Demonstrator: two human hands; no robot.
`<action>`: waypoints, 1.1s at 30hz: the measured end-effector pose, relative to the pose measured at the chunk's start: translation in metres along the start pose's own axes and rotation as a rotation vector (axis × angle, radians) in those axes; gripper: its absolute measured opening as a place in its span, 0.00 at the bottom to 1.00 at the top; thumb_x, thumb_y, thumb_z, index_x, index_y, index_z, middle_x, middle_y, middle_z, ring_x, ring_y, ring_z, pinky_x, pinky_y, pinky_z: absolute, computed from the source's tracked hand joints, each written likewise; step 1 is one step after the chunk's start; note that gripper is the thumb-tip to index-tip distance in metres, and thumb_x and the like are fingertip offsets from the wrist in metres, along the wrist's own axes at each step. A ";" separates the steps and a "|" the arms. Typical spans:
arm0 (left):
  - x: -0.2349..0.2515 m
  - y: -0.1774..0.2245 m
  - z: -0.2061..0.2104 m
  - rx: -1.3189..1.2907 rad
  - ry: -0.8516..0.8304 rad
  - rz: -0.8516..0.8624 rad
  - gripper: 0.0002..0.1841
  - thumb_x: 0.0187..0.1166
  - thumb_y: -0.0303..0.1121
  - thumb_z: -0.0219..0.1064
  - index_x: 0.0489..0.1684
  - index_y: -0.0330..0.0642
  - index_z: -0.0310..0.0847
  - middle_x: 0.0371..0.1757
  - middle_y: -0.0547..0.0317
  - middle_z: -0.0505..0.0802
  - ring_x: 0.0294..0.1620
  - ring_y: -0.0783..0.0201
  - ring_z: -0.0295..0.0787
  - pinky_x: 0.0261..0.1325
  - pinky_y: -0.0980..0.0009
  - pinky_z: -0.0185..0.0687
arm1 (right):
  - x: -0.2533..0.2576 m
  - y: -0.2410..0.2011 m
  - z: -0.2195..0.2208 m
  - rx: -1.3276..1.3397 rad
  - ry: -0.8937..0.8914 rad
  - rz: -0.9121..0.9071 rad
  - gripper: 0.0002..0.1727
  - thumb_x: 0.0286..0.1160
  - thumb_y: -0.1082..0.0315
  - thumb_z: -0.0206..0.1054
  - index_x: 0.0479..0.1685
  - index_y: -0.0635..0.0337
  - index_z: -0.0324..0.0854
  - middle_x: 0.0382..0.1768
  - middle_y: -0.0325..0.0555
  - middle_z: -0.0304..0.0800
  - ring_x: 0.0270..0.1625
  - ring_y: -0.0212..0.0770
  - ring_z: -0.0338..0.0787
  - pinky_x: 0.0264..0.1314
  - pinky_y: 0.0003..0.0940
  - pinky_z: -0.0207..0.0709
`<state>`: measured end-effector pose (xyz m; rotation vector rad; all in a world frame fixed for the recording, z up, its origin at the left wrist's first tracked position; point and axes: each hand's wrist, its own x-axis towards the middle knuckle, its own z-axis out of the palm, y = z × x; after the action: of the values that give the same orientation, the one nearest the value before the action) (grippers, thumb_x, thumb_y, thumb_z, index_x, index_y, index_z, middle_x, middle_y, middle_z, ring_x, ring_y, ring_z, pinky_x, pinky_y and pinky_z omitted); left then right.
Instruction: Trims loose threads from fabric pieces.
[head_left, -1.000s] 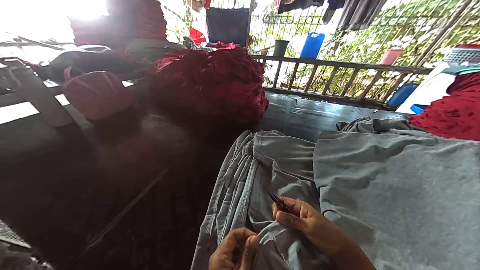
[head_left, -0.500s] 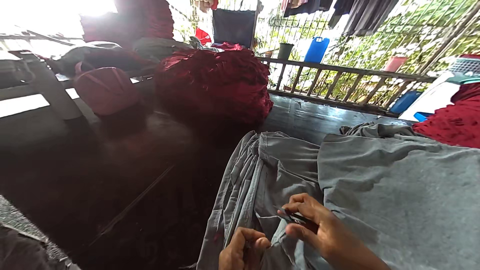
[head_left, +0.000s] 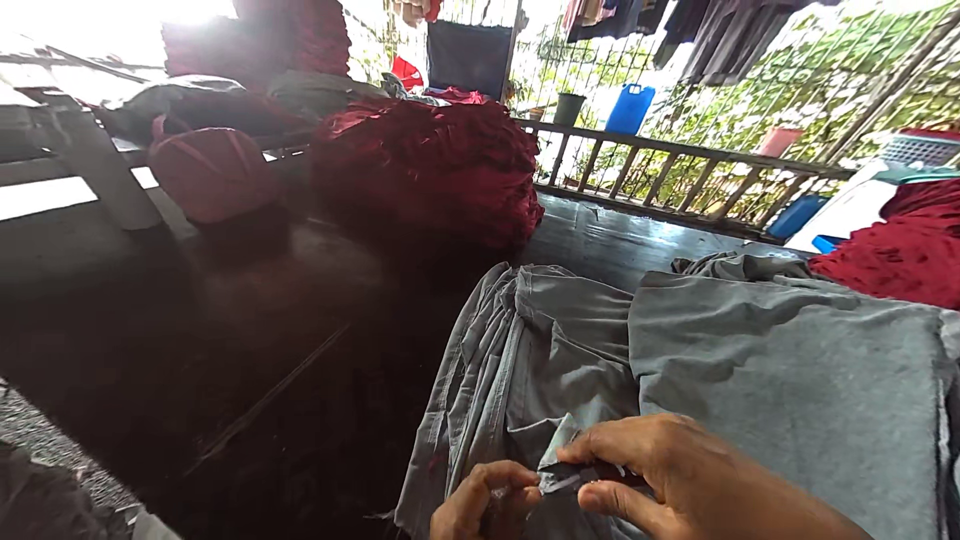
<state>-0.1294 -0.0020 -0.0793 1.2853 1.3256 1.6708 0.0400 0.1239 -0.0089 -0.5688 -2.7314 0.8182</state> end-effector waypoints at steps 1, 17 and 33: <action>0.000 0.000 -0.001 -0.010 -0.010 0.009 0.08 0.80 0.22 0.64 0.41 0.19 0.82 0.44 0.51 0.95 0.51 0.84 0.88 0.57 0.84 0.81 | 0.000 -0.001 -0.001 0.006 -0.011 0.001 0.13 0.76 0.62 0.68 0.46 0.61 0.92 0.30 0.50 0.93 0.28 0.49 0.91 0.29 0.50 0.81; -0.002 -0.005 -0.006 -0.063 -0.036 0.027 0.07 0.79 0.23 0.66 0.39 0.24 0.86 0.44 0.55 0.96 0.55 0.82 0.89 0.63 0.82 0.81 | -0.001 -0.008 0.006 0.070 -0.049 0.069 0.13 0.79 0.63 0.66 0.44 0.63 0.92 0.28 0.52 0.93 0.29 0.51 0.91 0.31 0.53 0.79; 0.003 0.007 -0.008 -0.352 0.024 -0.249 0.08 0.79 0.24 0.66 0.37 0.44 0.92 0.43 0.75 0.97 0.51 0.80 0.93 0.61 0.78 0.86 | -0.005 -0.014 0.004 0.079 -0.037 0.047 0.15 0.80 0.60 0.65 0.47 0.62 0.91 0.30 0.50 0.93 0.29 0.48 0.91 0.30 0.50 0.79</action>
<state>-0.1372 -0.0035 -0.0716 0.8614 1.0924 1.6545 0.0388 0.1093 -0.0050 -0.6088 -2.7141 0.9530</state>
